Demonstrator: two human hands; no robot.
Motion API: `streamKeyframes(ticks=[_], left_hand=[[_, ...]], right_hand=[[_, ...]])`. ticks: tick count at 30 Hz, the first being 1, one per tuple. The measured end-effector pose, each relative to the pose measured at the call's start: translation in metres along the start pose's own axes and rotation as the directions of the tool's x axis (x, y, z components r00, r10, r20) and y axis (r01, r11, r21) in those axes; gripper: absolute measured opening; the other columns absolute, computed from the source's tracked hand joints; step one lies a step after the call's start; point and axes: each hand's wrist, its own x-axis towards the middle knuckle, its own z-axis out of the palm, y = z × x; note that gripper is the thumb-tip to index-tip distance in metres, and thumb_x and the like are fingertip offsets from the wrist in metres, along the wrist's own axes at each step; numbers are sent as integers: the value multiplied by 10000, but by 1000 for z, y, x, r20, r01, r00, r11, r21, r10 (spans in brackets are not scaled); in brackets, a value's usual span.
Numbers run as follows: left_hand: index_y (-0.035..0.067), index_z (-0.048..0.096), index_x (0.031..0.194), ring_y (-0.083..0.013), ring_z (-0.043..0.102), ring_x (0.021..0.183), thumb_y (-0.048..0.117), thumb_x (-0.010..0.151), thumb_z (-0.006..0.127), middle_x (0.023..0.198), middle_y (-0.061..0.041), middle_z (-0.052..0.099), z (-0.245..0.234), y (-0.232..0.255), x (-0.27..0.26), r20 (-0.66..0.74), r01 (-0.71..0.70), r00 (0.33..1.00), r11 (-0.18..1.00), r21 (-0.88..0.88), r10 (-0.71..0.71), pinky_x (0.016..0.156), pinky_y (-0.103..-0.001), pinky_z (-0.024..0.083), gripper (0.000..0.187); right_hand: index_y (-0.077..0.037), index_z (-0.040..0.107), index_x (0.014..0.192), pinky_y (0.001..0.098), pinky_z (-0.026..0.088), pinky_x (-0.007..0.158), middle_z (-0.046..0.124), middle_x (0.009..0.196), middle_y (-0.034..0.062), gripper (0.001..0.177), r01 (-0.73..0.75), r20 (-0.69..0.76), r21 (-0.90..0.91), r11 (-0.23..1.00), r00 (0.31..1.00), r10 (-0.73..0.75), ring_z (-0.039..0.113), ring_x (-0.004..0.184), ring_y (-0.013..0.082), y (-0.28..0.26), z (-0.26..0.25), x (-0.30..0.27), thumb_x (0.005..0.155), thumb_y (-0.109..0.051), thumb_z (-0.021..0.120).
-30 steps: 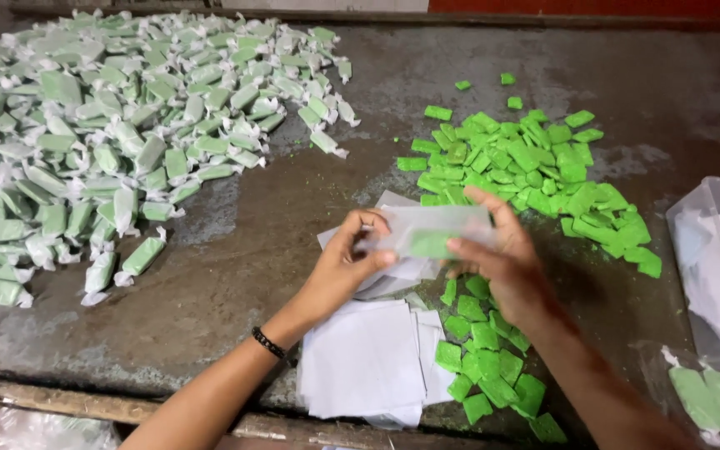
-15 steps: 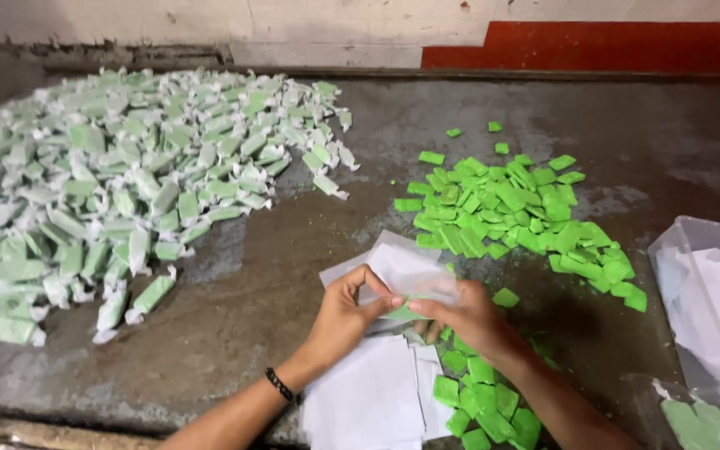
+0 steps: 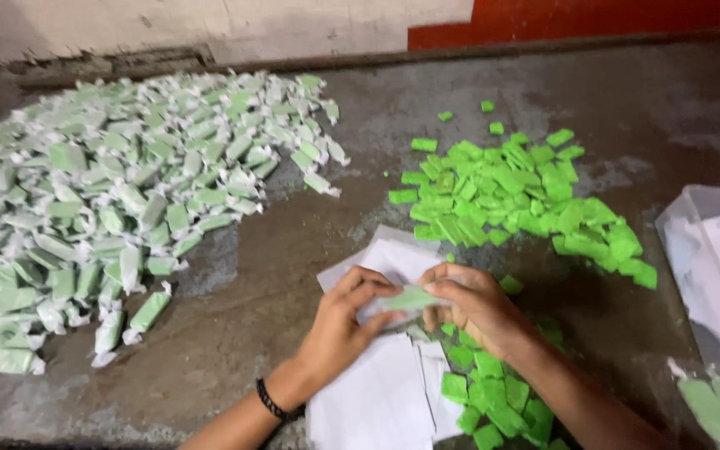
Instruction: Wrapping small green food items individually in white paper sheets on a production workbench.
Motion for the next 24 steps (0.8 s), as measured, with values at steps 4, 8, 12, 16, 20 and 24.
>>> streamKeyframes(ticks=[4, 8, 12, 16, 20, 24], left_hand=[[71, 703, 917, -150, 568, 703, 227, 894, 628, 779, -17, 602, -1, -10, -2, -47, 153, 987, 988, 1, -153, 629, -276, 425, 175], [41, 720, 1037, -72, 614, 542, 119, 822, 714, 775, -20, 618, 0, -18, -1, -47, 283, 950, 917, -280, -308, 603, -189, 497, 229], [56, 650, 1219, -87, 467, 699, 87, 791, 750, 776, 26, 513, -1, -17, -3, -11, 190, 980, 954, -231, -198, 618, -220, 406, 441], [67, 679, 1153, -138, 593, 766, 175, 830, 704, 879, -24, 645, -4, -12, -7, -12, 56, 998, 997, -54, -56, 716, -252, 450, 341], [91, 693, 843, -124, 537, 723, 196, 898, 604, 807, -17, 624, 14, -59, -29, 32, 405, 904, 833, -377, -426, 647, -268, 384, 148], [-49, 695, 1001, -214, 480, 654, 268, 965, 542, 701, -132, 521, 16, -55, -25, 293, 779, 591, 439, -447, -751, 602, -296, 335, 354]], right_hand=[[46, 607, 1040, 257, 496, 556, 687, 826, 187, 338, -68, -32, -186, 980, 997, 63, 646, 640, 223, 1, 4, -2, 735, -38, 724], [-5, 634, 850, 316, 543, 469, 652, 612, 84, 77, 138, -24, -335, 932, 988, -155, 608, 484, 184, -4, -4, -2, 838, -79, 650], [-17, 510, 823, 267, 476, 478, 612, 851, 201, 83, -51, -75, 53, 997, 996, 55, 531, 590, 194, -2, -4, 2, 874, 0, 574], [-128, 543, 887, 235, 443, 469, 578, 755, 62, 163, -34, -176, 203, 979, 982, 71, 529, 525, 137, 31, -20, 23, 833, -6, 637], [-130, 506, 840, 264, 468, 482, 550, 733, 28, 208, 182, -127, 162, 970, 978, -163, 551, 555, 135, 35, -17, 18, 803, 0, 665], [-119, 540, 814, 170, 469, 472, 576, 680, -5, 201, 340, 16, -84, 937, 940, -340, 601, 547, 85, -2, 15, -10, 787, -114, 740]])
